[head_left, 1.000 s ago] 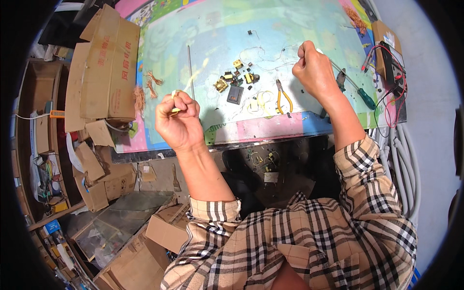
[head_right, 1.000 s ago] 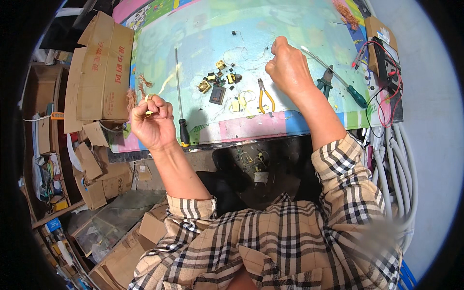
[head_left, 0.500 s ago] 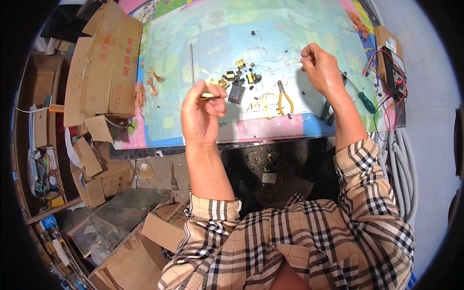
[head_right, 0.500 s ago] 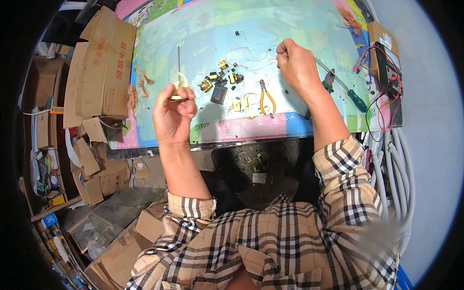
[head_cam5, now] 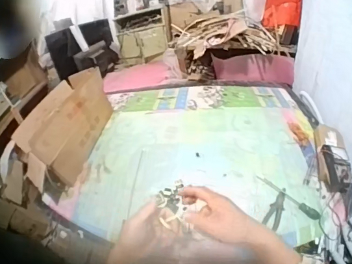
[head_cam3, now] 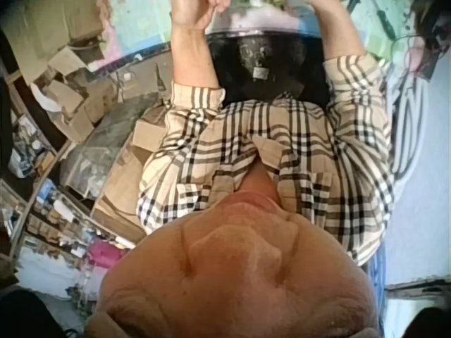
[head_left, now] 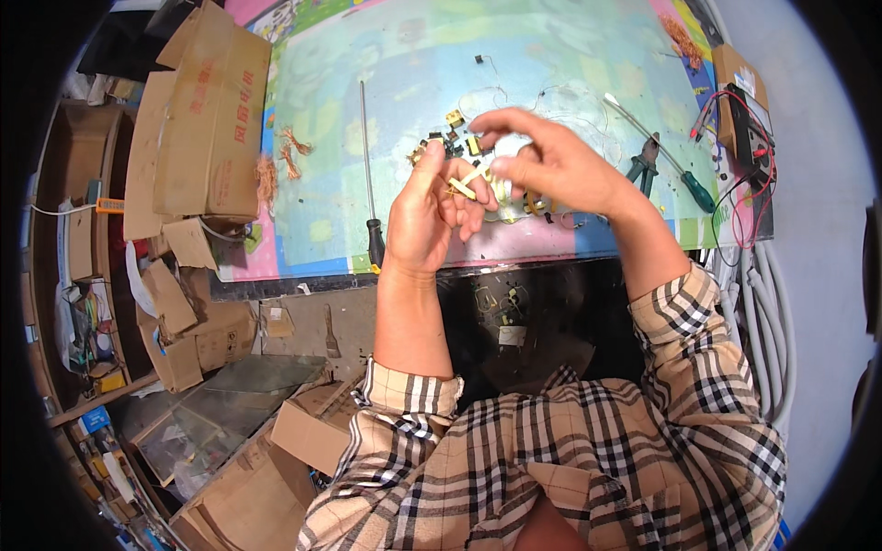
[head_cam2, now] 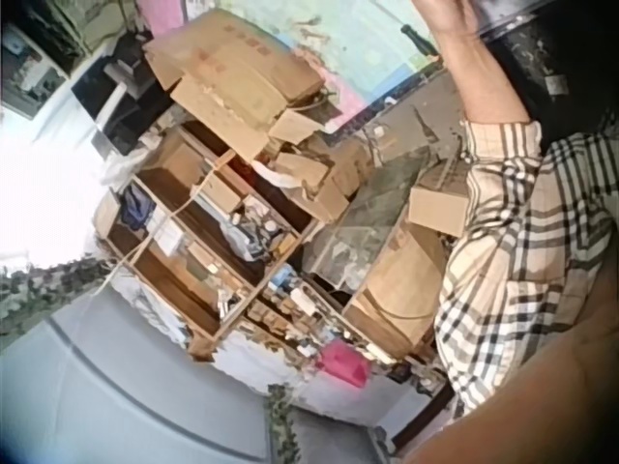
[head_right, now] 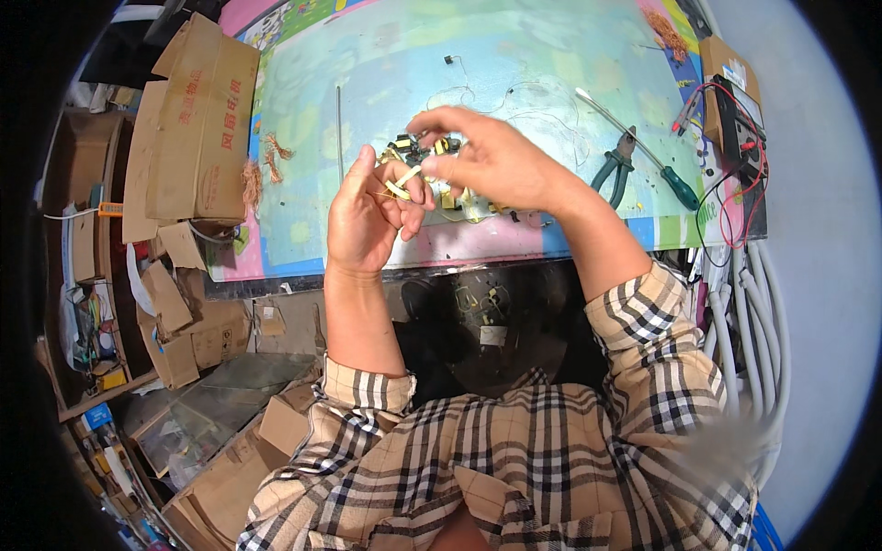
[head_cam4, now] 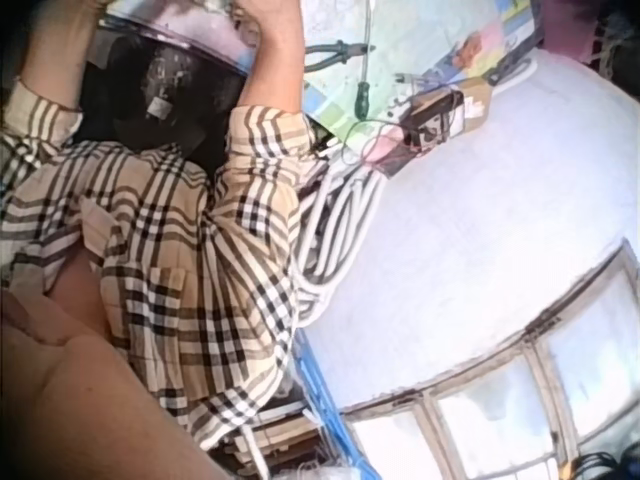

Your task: The person sits on the floor and assembles small electronic components by hand, connecting wires to connectors and arranging them on a low table. The person occasionally reaches down to retrieve additional parts from the floor.

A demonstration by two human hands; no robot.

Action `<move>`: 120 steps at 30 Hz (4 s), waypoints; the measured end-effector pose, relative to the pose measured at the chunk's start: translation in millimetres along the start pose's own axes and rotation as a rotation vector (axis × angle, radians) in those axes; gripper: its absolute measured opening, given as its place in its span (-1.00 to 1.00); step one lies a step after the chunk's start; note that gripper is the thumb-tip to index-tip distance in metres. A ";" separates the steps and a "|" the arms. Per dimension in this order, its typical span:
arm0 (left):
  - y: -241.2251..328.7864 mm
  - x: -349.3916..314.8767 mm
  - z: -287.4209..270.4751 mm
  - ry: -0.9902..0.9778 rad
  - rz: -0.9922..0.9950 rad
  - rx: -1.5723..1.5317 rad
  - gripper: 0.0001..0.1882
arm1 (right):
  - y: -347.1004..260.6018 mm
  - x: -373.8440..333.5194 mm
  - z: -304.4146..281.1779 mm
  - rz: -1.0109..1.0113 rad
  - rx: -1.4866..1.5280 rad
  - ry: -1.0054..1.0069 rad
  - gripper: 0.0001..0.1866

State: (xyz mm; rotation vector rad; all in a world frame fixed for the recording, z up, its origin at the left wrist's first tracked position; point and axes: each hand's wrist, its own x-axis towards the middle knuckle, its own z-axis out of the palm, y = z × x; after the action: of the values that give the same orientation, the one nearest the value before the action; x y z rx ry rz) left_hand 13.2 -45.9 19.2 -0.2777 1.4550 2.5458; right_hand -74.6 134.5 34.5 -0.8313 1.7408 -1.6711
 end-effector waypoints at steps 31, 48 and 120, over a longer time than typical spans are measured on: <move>-2.7 -6.7 19.4 0.129 0.450 0.559 -0.64 | 6.6 -7.1 -39.0 -0.005 0.562 0.200 -0.88; -6.3 -3.2 18.1 0.210 0.506 0.579 -0.53 | 14.6 0.2 -41.2 0.188 0.089 0.471 -0.80; -1.2 -2.6 8.7 0.172 0.156 0.302 -0.83 | 6.4 -3.7 -7.1 0.218 0.193 -0.135 -0.80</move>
State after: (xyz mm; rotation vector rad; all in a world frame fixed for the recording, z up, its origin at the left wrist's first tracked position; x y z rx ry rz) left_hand 15.4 -38.0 23.3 -0.3550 1.9691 2.4182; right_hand -78.0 142.0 28.4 -0.6275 1.4937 -1.5698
